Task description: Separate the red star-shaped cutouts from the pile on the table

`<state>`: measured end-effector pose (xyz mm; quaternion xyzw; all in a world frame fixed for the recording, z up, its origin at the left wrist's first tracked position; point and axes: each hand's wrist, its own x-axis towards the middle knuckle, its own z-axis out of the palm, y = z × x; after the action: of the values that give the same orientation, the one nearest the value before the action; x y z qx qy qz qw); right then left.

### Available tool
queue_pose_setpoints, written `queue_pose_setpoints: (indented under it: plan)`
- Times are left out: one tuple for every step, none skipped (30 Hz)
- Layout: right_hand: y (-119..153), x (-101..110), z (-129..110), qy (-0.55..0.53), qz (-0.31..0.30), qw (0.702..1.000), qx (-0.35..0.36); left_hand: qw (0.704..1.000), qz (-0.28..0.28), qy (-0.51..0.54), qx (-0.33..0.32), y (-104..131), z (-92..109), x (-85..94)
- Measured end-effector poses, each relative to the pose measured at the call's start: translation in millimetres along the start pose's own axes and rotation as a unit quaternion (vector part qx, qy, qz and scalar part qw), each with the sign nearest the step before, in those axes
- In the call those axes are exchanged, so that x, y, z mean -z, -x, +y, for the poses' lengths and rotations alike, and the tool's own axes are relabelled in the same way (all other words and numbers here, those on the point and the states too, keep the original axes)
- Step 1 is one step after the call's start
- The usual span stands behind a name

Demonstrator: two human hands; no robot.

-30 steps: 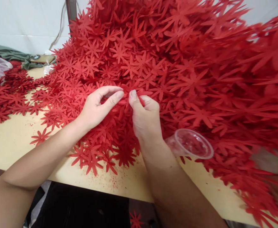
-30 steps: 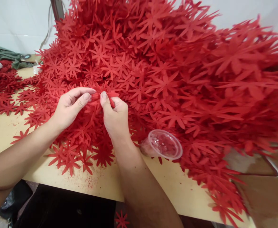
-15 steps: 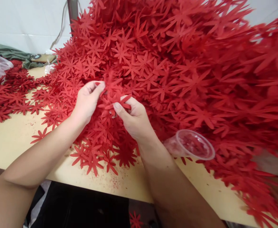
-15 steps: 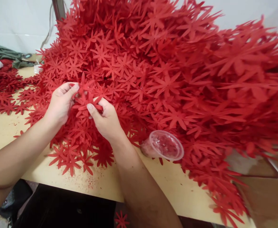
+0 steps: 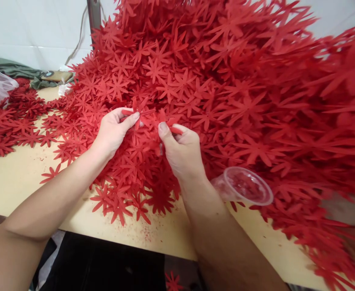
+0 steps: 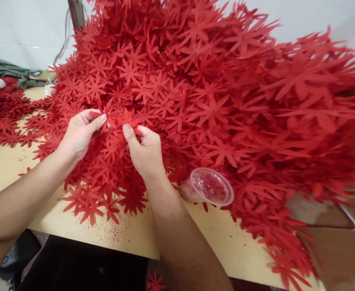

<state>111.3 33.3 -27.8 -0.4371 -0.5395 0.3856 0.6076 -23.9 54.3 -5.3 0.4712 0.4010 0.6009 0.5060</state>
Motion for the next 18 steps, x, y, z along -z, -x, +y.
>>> queue_pose_setpoints:
  plan:
    - [-0.5,0.1,0.8,-0.003,0.013,1.000,-0.001,1.000,-0.004,-0.009,-0.001,1.1,1.4,-1.1]
    - [-1.0,0.0,1.6,-0.009,0.026,1.000,0.001,1.000,-0.009,-0.021,-0.002,2.4,2.7,-2.4]
    - [-1.3,0.0,2.3,-0.016,0.037,0.999,0.007,0.999,-0.013,-0.033,-0.002,3.7,3.6,-3.7]
    - [-1.5,0.1,2.9,-0.024,0.043,0.999,0.017,0.999,-0.015,-0.044,0.000,5.0,4.1,-5.1]
    - [-1.6,0.2,3.3,-0.032,0.040,0.998,0.031,0.998,-0.017,-0.055,0.004,6.1,4.2,-6.5]
    - [-1.5,0.4,3.7,-0.042,0.032,0.998,0.046,0.998,-0.017,-0.067,0.010,6.9,4.0,-7.6]
    - [-1.4,0.8,4.1,-0.050,0.019,0.997,0.058,0.997,-0.019,-0.079,0.017,7.4,3.4,-8.4]
    - [-1.4,1.3,4.5,-0.055,0.006,0.996,0.066,0.995,-0.021,-0.091,0.024,7.6,2.6,-8.7]
    - [-1.4,1.7,4.9,-0.056,-0.002,0.996,0.072,0.994,-0.023,-0.104,0.029,7.6,1.8,-8.7]
    - [-1.4,2.2,5.3,-0.055,-0.005,0.996,0.076,0.992,-0.025,-0.117,0.030,7.4,0.9,-8.4]
    - [-1.5,2.5,5.6,-0.053,-0.005,0.996,0.077,0.991,-0.025,-0.128,0.028,7.3,0.2,-7.8]
    - [-1.5,2.5,5.7,-0.051,-0.005,0.996,0.074,0.990,-0.025,-0.136,0.022,7.2,-0.4,-7.1]
    - [-1.4,2.4,5.6,-0.049,-0.011,0.996,0.069,0.990,-0.024,-0.141,0.015,7.2,-0.8,-6.4]
    - [-1.2,2.0,5.3,-0.049,-0.022,0.997,0.061,0.990,-0.024,-0.141,0.006,7.4,-1.1,-5.9]
    - [-0.9,1.6,4.6,-0.049,-0.036,0.997,0.052,0.990,-0.029,-0.140,0.000,7.7,-1.1,-5.6]
    - [-0.5,1.1,3.8,-0.047,-0.050,0.997,0.044,0.990,-0.036,-0.138,-0.004,8.2,-1.1,-5.5]
    - [-0.1,0.8,3.1,-0.043,-0.057,0.997,0.041,0.990,-0.044,-0.136,-0.005,8.6,-0.9,-5.4]
    - [0.0,0.7,2.5,-0.038,-0.056,0.997,0.040,0.990,-0.052,-0.132,-0.003,9.1,-0.7,-5.4]
